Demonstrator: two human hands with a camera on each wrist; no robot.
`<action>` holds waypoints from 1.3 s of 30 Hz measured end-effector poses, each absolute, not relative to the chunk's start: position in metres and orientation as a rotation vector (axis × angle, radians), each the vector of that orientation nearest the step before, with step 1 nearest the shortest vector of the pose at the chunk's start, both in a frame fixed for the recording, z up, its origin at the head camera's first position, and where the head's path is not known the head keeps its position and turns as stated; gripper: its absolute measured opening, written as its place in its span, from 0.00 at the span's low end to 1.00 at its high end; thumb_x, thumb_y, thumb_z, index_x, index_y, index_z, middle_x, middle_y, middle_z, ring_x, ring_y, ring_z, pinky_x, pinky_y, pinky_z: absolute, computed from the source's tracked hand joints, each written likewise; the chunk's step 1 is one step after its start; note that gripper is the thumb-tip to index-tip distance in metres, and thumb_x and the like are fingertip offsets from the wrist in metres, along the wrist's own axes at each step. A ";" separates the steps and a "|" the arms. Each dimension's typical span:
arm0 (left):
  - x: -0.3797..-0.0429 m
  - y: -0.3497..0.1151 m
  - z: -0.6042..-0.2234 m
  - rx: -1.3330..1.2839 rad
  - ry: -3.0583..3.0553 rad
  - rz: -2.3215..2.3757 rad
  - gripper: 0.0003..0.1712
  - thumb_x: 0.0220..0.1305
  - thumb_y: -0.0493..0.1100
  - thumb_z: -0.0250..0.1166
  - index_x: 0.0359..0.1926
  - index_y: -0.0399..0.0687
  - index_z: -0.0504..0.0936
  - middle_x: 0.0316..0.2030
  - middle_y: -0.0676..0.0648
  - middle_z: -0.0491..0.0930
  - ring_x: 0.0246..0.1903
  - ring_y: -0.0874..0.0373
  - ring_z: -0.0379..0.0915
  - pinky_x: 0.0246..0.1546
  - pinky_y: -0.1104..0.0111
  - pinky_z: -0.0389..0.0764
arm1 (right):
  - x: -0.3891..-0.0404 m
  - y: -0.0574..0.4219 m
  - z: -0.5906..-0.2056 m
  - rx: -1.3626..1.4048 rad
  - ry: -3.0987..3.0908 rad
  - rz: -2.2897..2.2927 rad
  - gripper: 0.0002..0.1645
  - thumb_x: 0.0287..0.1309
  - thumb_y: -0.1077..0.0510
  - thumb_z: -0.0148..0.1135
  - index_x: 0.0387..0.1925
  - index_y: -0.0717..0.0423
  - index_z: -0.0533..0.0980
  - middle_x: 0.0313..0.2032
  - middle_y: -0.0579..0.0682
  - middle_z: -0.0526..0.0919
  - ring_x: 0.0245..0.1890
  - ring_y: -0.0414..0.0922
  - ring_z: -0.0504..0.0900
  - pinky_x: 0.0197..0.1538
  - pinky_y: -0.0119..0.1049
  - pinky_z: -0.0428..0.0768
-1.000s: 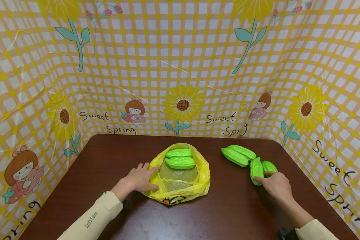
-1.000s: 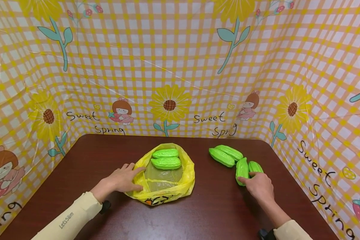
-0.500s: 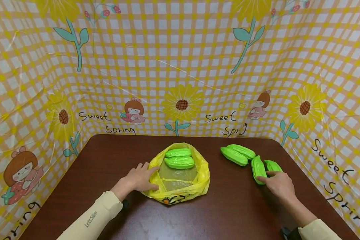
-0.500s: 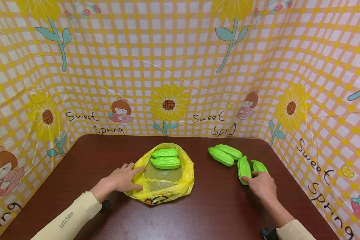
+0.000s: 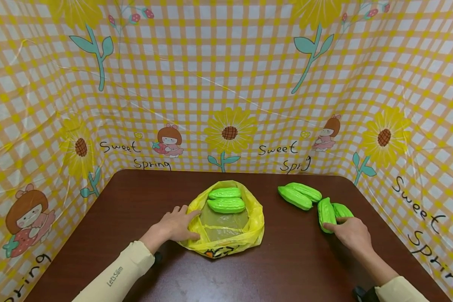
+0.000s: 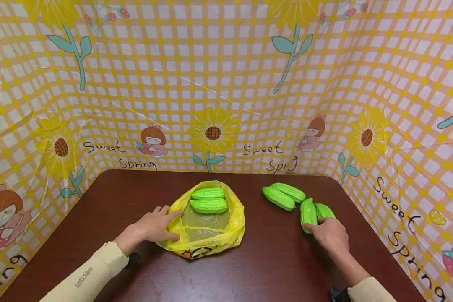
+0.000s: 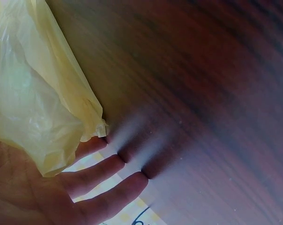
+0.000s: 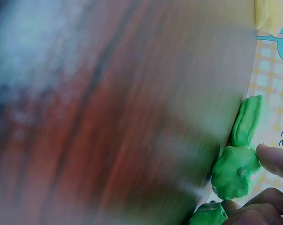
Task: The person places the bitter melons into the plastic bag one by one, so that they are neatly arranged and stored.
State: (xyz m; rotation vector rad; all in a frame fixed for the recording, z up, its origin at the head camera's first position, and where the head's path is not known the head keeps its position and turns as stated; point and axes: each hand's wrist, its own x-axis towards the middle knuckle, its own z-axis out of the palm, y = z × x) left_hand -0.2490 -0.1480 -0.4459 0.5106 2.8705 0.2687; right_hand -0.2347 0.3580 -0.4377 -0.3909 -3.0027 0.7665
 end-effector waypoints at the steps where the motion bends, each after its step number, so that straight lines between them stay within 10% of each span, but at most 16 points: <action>1: -0.249 -0.148 -0.446 0.510 2.869 0.270 0.46 0.59 0.65 0.69 0.75 0.60 0.65 0.67 0.38 0.65 0.66 0.38 0.62 0.60 0.41 0.67 | -0.235 0.358 -0.437 -0.397 -3.002 0.758 0.49 0.53 0.35 0.70 0.57 0.76 0.76 0.56 0.77 0.76 0.48 0.72 0.77 0.42 0.55 0.77; 39: -0.248 -0.148 -0.445 0.525 2.881 0.267 0.46 0.59 0.65 0.69 0.75 0.59 0.65 0.67 0.38 0.65 0.66 0.38 0.62 0.58 0.41 0.68 | -0.231 0.358 -0.441 -0.369 -3.015 0.864 0.46 0.54 0.36 0.71 0.54 0.76 0.77 0.56 0.77 0.75 0.52 0.73 0.75 0.46 0.56 0.77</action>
